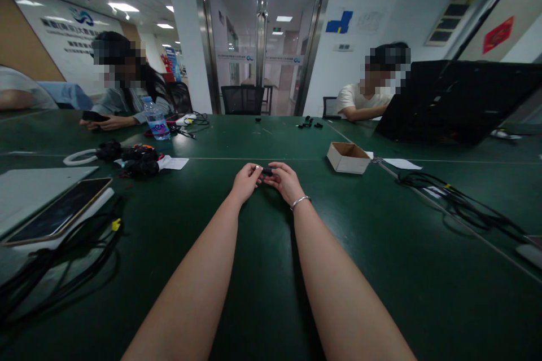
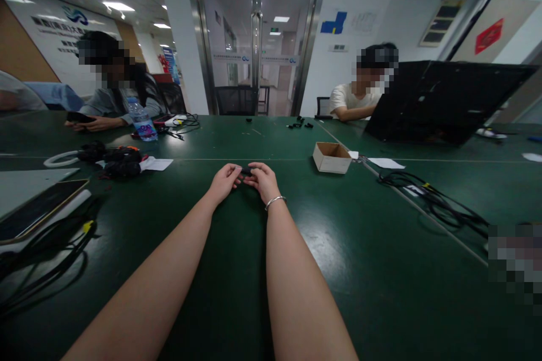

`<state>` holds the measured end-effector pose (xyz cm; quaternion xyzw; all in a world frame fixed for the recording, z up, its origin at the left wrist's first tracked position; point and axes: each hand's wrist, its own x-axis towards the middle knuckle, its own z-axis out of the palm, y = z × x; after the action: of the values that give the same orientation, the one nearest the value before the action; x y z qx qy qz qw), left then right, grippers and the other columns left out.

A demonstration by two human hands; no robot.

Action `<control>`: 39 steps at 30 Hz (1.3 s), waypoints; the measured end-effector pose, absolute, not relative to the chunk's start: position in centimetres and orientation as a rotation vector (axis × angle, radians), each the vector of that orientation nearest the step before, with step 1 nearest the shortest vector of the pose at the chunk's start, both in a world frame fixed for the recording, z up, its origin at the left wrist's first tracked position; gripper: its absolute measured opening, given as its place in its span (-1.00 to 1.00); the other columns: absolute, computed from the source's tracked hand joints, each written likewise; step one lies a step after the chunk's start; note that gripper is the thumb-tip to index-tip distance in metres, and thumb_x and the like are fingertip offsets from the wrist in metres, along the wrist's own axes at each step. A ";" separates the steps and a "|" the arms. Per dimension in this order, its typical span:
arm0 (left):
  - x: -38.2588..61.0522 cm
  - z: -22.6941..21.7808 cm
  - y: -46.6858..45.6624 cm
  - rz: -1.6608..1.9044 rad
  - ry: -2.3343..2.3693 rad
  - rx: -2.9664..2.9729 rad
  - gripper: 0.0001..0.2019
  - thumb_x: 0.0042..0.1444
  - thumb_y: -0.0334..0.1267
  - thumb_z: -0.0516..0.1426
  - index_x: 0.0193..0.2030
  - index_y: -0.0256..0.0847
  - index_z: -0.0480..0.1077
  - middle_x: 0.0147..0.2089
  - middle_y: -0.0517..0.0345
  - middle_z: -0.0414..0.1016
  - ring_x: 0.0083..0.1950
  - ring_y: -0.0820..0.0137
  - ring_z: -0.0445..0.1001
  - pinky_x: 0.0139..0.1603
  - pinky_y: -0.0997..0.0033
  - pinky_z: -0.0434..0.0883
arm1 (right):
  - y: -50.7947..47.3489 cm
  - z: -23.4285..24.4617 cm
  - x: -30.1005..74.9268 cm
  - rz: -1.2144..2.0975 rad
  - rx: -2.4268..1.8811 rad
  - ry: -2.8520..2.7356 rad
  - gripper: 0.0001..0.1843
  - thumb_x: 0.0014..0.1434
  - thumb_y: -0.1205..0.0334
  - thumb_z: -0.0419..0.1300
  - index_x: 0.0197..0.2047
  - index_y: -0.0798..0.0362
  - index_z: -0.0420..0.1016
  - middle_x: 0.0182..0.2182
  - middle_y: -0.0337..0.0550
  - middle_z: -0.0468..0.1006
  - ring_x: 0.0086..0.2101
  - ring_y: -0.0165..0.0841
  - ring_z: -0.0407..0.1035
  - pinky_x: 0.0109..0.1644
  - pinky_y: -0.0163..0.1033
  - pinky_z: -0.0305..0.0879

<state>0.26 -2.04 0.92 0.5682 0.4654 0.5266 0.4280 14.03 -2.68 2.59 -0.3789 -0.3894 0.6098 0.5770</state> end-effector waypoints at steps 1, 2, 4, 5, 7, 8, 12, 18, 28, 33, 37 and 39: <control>0.3 0.9 -2.0 1.312 1.169 1.417 -0.86 0.17 -0.22 0.09 -0.22 -0.26 0.35 -0.39 0.16 0.42 -0.47 0.54 0.37 -0.53 0.60 0.26 | -2.7 2.6 14.0 1.427 -0.883 -0.914 -0.79 0.02 0.49 0.08 -0.30 0.07 0.44 -0.54 -0.26 0.50 -0.54 -0.44 0.45 -0.38 -0.33 0.49; 0.3 0.8 -2.0 1.309 1.176 1.417 -0.86 0.17 -0.22 0.09 -0.24 -0.26 0.34 -0.40 0.16 0.42 -0.48 0.54 0.37 -0.53 0.60 0.26 | -2.7 2.6 14.1 1.427 -0.881 -0.918 -0.79 0.01 0.49 0.09 -0.30 0.07 0.44 -0.54 -0.26 0.50 -0.54 -0.44 0.45 -0.38 -0.33 0.49; 0.3 0.8 -1.9 1.305 1.188 1.421 -0.85 0.17 -0.20 0.09 -0.25 -0.25 0.34 -0.41 0.17 0.41 -0.48 0.53 0.37 -0.54 0.61 0.27 | -2.7 2.5 14.1 1.425 -0.886 -0.923 -0.79 0.00 0.48 0.09 -0.30 0.07 0.45 -0.53 -0.26 0.50 -0.54 -0.44 0.45 -0.38 -0.33 0.48; 0.3 0.7 -1.9 1.304 1.194 1.422 -0.84 0.17 -0.19 0.09 -0.26 -0.25 0.34 -0.42 0.17 0.41 -0.48 0.53 0.37 -0.54 0.61 0.27 | -2.6 2.5 14.1 1.423 -0.890 -0.924 -0.79 -0.01 0.48 0.10 -0.30 0.07 0.45 -0.54 -0.26 0.50 -0.53 -0.44 0.45 -0.39 -0.34 0.48; 0.3 0.6 -1.8 1.303 1.205 1.420 -0.82 0.16 -0.16 0.09 -0.27 -0.25 0.34 -0.43 0.18 0.41 -0.48 0.52 0.37 -0.54 0.60 0.27 | -2.5 2.3 14.1 1.418 -0.896 -0.924 -0.79 -0.03 0.48 0.10 -0.31 0.08 0.45 -0.54 -0.26 0.50 -0.53 -0.43 0.45 -0.39 -0.34 0.47; 0.3 0.6 -1.8 1.304 1.208 1.418 -0.82 0.16 -0.15 0.10 -0.27 -0.24 0.35 -0.44 0.18 0.41 -0.49 0.52 0.37 -0.55 0.60 0.26 | -2.5 2.2 14.1 1.415 -0.893 -0.925 -0.79 -0.04 0.47 0.11 -0.31 0.08 0.45 -0.54 -0.26 0.50 -0.53 -0.43 0.45 -0.39 -0.34 0.47; 0.2 0.6 -1.8 1.307 1.199 1.428 -0.80 0.15 -0.12 0.10 -0.27 -0.24 0.35 -0.44 0.18 0.42 -0.49 0.51 0.38 -0.55 0.60 0.27 | -2.2 1.9 14.2 1.425 -0.847 -0.946 -0.85 -0.05 0.42 0.15 -0.34 0.07 0.44 -0.50 -0.25 0.50 -0.49 -0.42 0.45 -0.35 -0.31 0.48; 0.2 0.7 -1.8 1.318 1.208 1.414 -0.82 0.14 -0.15 0.10 -0.29 -0.24 0.35 -0.44 0.18 0.42 -0.49 0.51 0.38 -0.56 0.59 0.27 | -2.2 1.4 14.4 1.425 -0.766 -1.033 -0.82 -0.09 0.35 0.30 -0.35 0.04 0.44 -0.49 -0.31 0.42 -0.41 -0.44 0.42 -0.14 -0.19 0.49; 0.2 0.8 -1.7 1.338 1.274 1.447 -0.82 0.14 -0.15 0.10 -0.30 -0.24 0.35 -0.37 0.14 0.42 -0.43 0.48 0.41 -0.55 0.58 0.30 | -1.8 0.8 14.3 1.242 -0.983 -1.326 -0.52 -0.21 0.43 0.30 -0.13 0.02 0.42 -0.35 -0.31 0.41 -0.38 -0.45 0.39 -0.17 -0.24 0.37; 0.0 0.4 -1.6 1.303 1.301 1.523 -0.78 0.13 -0.09 0.11 -0.29 -0.22 0.37 -0.33 0.15 0.46 -0.46 0.49 0.41 -0.48 0.53 0.32 | -1.6 0.6 13.8 1.013 -1.088 -1.507 -0.49 -0.24 0.44 0.30 -0.13 0.03 0.43 -0.46 -0.39 0.34 -0.42 -0.44 0.31 -0.20 -0.25 0.32; -0.1 0.2 -1.6 1.273 1.371 1.596 -0.80 0.11 -0.11 0.14 -0.29 -0.22 0.39 -0.30 0.11 0.50 -0.40 0.44 0.44 -0.36 0.46 0.37 | -1.6 0.5 13.3 0.760 -1.196 -1.662 -0.53 -0.22 0.40 0.32 -0.15 0.02 0.44 -0.47 -0.35 0.36 -0.37 -0.37 0.32 -0.14 -0.16 0.32; 0.1 0.5 -1.9 1.250 1.403 1.674 -0.84 0.08 -0.16 0.18 -0.29 -0.21 0.41 -0.28 0.10 0.51 -0.33 0.41 0.46 -0.26 0.42 0.38 | -1.8 0.5 13.1 0.612 -1.227 -1.728 -0.57 -0.19 0.43 0.28 -0.17 0.01 0.45 -0.36 -0.27 0.44 -0.28 -0.32 0.35 -0.05 -0.11 0.30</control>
<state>0.10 -1.94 0.51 0.6330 0.5306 0.4726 0.3073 13.07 -1.76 0.51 -0.4965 -0.6992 0.2478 0.4508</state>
